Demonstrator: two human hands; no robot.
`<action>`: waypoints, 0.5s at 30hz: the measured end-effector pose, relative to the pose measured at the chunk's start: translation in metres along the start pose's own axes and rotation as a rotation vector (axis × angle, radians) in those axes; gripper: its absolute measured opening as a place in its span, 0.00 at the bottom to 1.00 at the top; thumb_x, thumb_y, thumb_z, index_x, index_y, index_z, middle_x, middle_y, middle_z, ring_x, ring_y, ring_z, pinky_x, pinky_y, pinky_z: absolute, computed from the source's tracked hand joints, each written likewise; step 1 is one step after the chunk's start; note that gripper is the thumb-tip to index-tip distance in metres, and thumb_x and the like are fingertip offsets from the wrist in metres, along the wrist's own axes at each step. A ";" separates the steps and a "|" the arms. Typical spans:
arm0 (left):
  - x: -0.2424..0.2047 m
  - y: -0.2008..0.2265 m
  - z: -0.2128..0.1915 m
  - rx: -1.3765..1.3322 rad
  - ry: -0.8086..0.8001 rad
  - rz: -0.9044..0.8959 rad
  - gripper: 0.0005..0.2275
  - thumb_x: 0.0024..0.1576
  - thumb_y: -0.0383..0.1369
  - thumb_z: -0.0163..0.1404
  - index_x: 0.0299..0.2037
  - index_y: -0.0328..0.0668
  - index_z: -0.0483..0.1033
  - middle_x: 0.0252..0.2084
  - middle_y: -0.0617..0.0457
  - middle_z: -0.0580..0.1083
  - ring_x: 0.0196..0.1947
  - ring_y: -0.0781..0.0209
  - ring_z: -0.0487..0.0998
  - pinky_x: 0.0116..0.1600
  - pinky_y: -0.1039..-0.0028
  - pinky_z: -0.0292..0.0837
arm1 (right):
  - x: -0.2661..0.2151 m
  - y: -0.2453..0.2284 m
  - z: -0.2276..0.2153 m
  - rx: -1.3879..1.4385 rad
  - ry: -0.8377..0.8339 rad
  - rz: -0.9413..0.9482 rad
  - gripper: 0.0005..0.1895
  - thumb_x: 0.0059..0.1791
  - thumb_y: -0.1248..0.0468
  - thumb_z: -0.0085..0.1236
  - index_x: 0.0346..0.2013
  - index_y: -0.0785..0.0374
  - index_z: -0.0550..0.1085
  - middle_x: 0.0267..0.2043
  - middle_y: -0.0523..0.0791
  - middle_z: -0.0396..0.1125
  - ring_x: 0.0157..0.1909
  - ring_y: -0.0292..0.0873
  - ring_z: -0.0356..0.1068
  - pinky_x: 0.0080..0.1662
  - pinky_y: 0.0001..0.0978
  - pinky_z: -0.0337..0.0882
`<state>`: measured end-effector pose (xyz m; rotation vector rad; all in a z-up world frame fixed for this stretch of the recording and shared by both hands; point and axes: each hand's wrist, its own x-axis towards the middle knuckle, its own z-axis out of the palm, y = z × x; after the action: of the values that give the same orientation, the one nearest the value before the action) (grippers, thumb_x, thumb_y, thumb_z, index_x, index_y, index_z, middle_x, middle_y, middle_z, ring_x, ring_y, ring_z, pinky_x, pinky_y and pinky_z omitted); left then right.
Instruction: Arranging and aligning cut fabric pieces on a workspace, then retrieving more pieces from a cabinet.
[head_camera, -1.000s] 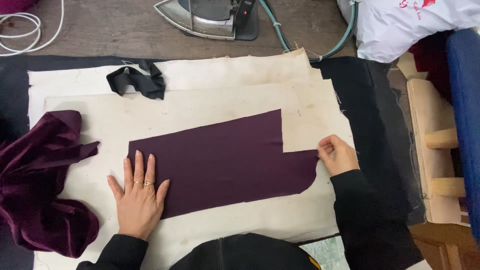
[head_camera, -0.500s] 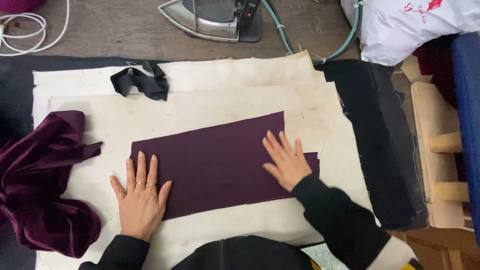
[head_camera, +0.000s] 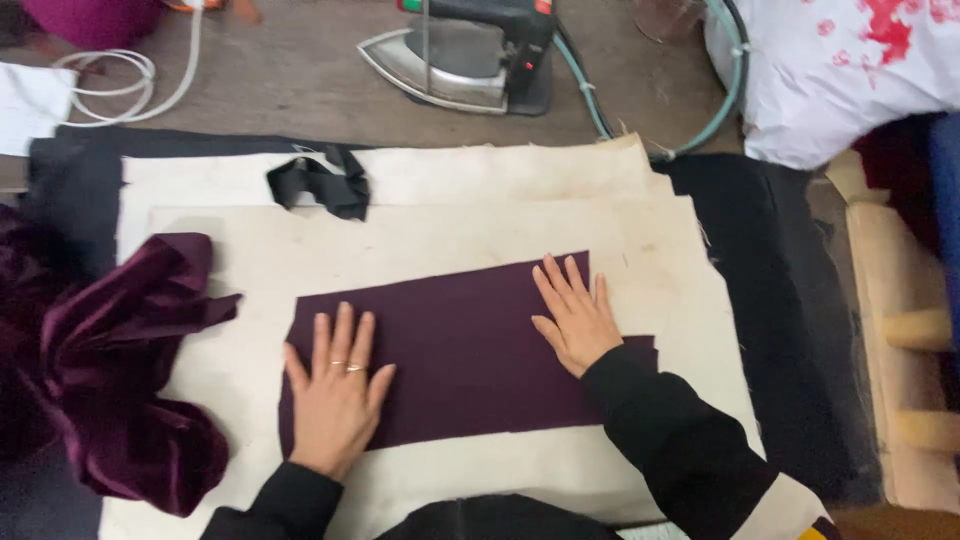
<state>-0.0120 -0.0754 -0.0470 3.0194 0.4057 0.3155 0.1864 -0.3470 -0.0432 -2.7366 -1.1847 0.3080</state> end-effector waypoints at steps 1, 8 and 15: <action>0.000 0.000 0.000 0.010 0.006 -0.010 0.30 0.56 0.51 0.39 0.69 0.51 0.54 0.73 0.51 0.52 0.72 0.48 0.50 0.66 0.40 0.44 | 0.000 -0.002 0.006 0.002 0.005 -0.014 0.33 0.55 0.48 0.27 0.72 0.55 0.40 0.76 0.42 0.29 0.76 0.51 0.28 0.67 0.60 0.31; 0.006 -0.013 0.005 0.132 0.021 0.031 0.31 0.57 0.53 0.35 0.70 0.53 0.47 0.74 0.56 0.47 0.73 0.53 0.45 0.67 0.46 0.43 | 0.013 0.013 0.029 -0.265 0.115 -0.217 0.35 0.52 0.44 0.34 0.72 0.50 0.43 0.76 0.43 0.32 0.75 0.52 0.33 0.65 0.60 0.37; 0.094 -0.063 -0.022 -0.435 0.079 -0.305 0.22 0.55 0.34 0.52 0.59 0.38 0.66 0.52 0.39 0.70 0.52 0.39 0.73 0.53 0.48 0.66 | 0.060 0.012 -0.045 0.516 -0.017 0.127 0.26 0.54 0.49 0.26 0.66 0.45 0.57 0.76 0.39 0.34 0.75 0.47 0.32 0.68 0.60 0.33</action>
<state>0.0557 0.0112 -0.0138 2.4849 0.6918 0.4345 0.2458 -0.3132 -0.0101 -2.3570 -0.7931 0.5633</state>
